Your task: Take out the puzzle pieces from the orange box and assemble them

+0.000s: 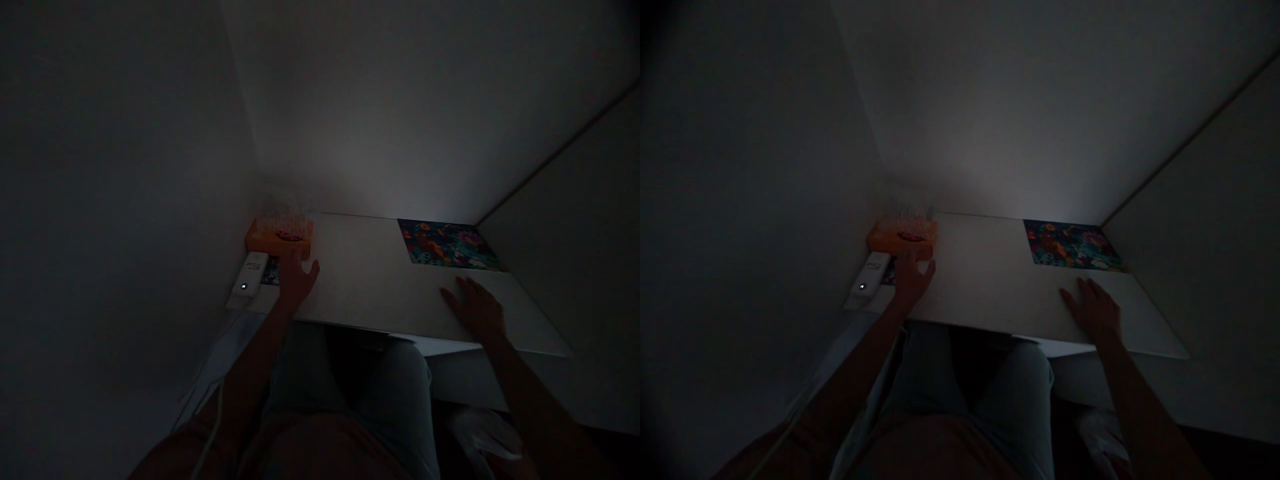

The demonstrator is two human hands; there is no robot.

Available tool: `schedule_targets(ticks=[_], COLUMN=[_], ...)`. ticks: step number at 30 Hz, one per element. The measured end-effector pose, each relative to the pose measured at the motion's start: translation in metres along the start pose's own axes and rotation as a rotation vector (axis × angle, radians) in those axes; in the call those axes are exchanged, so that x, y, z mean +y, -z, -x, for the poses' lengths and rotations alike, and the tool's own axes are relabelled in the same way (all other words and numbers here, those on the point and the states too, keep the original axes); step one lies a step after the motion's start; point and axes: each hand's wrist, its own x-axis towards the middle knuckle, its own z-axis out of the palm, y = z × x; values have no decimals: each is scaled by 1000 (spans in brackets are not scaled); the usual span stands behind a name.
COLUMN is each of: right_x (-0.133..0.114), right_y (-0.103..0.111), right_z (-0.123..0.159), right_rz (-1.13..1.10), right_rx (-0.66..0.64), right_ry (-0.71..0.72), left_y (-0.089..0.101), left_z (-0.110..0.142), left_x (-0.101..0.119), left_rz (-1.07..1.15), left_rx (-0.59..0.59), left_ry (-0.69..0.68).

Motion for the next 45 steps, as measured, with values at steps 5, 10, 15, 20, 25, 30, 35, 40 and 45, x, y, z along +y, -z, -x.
schedule_targets(ticks=[5, 10, 15, 20, 25, 30, 35, 40, 45], right_x=[4, 5, 2, 0, 1, 1, -1, -3, -3], right_y=[-6, -8, -4, -2, -2, -3, -1, 2, 0], right_z=[-5, -7, -6, -5, -5, -5, -4, -4, -4], right_rz=[-2, -26, -16, -30, -24, -37, -53, -30, -50], right_rx=[26, 48, 45, 69, 39, 55, 52, 47, 63], right_ry=[-8, -5, -12, 2, -21, -12, -13, -4, -14], left_y=[11, 9, 15, 25, 39, 53, 68, 90, 106], left_z=[-35, -65, -83, -92, -101, -124, -159, -190, -214], left_x=[-24, -45, -44, -28, -28, -37, -25, -3, 18], left_rz=[-287, -445, -577, -665, -549, -543, -503, -612, -672], left_rx=[-253, -472, -583, -657, -502, -345, -250, -328, -357], left_ry=[10, -123, -245, -395, -243, -223, -198, -173, -196])
